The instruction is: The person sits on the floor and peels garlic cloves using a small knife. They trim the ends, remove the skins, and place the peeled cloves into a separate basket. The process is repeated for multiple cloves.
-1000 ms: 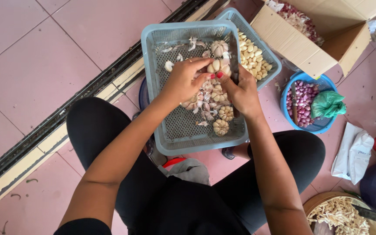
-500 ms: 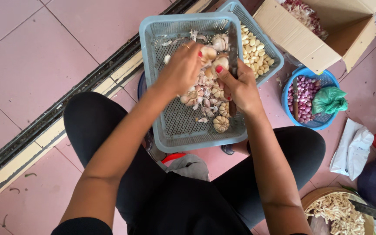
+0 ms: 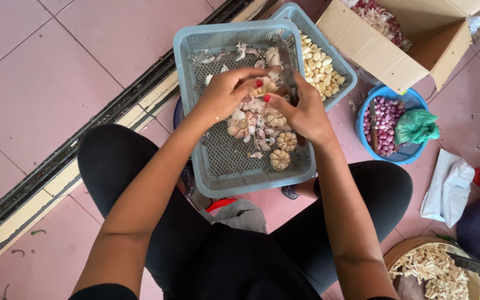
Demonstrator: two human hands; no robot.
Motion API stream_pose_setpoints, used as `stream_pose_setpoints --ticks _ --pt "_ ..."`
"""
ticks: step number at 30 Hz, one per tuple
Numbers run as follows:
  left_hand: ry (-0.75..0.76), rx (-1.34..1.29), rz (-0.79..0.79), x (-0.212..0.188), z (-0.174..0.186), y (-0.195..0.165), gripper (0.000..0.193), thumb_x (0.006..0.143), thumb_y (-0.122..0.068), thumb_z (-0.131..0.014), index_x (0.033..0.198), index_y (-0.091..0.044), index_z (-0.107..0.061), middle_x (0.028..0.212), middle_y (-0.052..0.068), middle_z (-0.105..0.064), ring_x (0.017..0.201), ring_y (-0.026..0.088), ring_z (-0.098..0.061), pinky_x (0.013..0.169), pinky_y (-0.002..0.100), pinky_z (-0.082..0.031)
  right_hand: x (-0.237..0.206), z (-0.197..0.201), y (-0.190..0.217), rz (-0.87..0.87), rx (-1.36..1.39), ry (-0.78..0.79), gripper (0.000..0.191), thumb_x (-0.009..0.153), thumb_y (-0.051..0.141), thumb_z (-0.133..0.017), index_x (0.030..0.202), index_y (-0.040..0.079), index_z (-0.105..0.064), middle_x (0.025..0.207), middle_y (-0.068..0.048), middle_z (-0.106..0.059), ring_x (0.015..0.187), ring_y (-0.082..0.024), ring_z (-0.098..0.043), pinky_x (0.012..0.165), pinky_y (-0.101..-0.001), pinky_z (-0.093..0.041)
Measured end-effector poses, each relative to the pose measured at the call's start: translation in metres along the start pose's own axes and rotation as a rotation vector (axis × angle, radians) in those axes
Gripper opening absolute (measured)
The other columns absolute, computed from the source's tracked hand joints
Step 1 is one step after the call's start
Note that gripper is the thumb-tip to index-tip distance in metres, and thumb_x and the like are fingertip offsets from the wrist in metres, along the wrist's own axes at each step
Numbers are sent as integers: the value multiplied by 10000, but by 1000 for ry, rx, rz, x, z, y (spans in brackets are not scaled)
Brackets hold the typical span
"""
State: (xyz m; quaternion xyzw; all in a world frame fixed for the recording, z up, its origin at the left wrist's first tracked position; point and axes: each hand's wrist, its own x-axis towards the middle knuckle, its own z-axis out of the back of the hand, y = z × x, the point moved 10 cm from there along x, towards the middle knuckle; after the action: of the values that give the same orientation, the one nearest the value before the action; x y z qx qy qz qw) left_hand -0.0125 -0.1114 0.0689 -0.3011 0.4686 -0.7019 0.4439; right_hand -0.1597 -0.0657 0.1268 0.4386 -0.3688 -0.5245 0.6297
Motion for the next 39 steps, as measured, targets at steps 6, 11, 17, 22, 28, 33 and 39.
stream_pose_setpoints --ticks 6,11,17,22,28,33,39 --pt "-42 -240 -42 -2 1 -2 320 913 -195 -792 1190 -43 -735 1031 97 -802 892 161 -781 779 280 -638 1 0 17 83 -326 -185 306 936 109 -789 1218 43 -690 681 -24 -709 561 -33 -622 489 -222 -387" --pt "-52 -581 112 -2 -10 22 264 909 -126 -763 1142 -3 -755 1024 145 -800 865 171 -789 809 281 -666 -4 0 17 161 -331 -245 281 942 82 -788 1203 27 -701 696 -44 -721 589 -51 -654 502 -224 -432" --pt "-65 -909 164 0 -28 39 292 953 -133 -729 1172 61 -729 1020 156 -786 863 194 -775 832 312 -672 1 2 -21 5 206 -257 214 1024 79 -696 1228 14 -689 783 -34 -713 562 -35 -552 473 -216 -412" --pt "14 -819 205 6 -34 48 309 944 -140 -725 1194 42 -722 1028 141 -784 865 177 -765 814 313 -661 6 5 -31 -201 128 -101 304 981 96 -679 1276 32 -644 702 11 -697 442 -25 -473 391 -211 -352" --pt "-22 -747 223 5 -34 63 284 950 -140 -723 1170 40 -728 996 147 -787 841 184 -786 793 316 -675 3 1 -5 -22 -250 -96 404 893 85 -809 1284 48 -713 628 29 -482 536 -26 -427 478 -239 -325" --pt "-136 -743 154 4 -31 64 279 987 -149 -704 1176 51 -752 1002 153 -794 847 186 -775 806 309 -659 0 1 2 41 -368 -212 402 860 82 -826 1246 42 -718 574 26 -525 507 -40 -480 478 -233 -366" --pt "-296 -968 234 7 -14 67 261 963 -110 -710 1170 49 -711 1030 141 -780 896 204 -773 823 333 -669 3 8 -8 -5 -357 -319 316 883 116 -826 1160 21 -708 599 -35 -620 513 -105 -577 481 -280 -412"
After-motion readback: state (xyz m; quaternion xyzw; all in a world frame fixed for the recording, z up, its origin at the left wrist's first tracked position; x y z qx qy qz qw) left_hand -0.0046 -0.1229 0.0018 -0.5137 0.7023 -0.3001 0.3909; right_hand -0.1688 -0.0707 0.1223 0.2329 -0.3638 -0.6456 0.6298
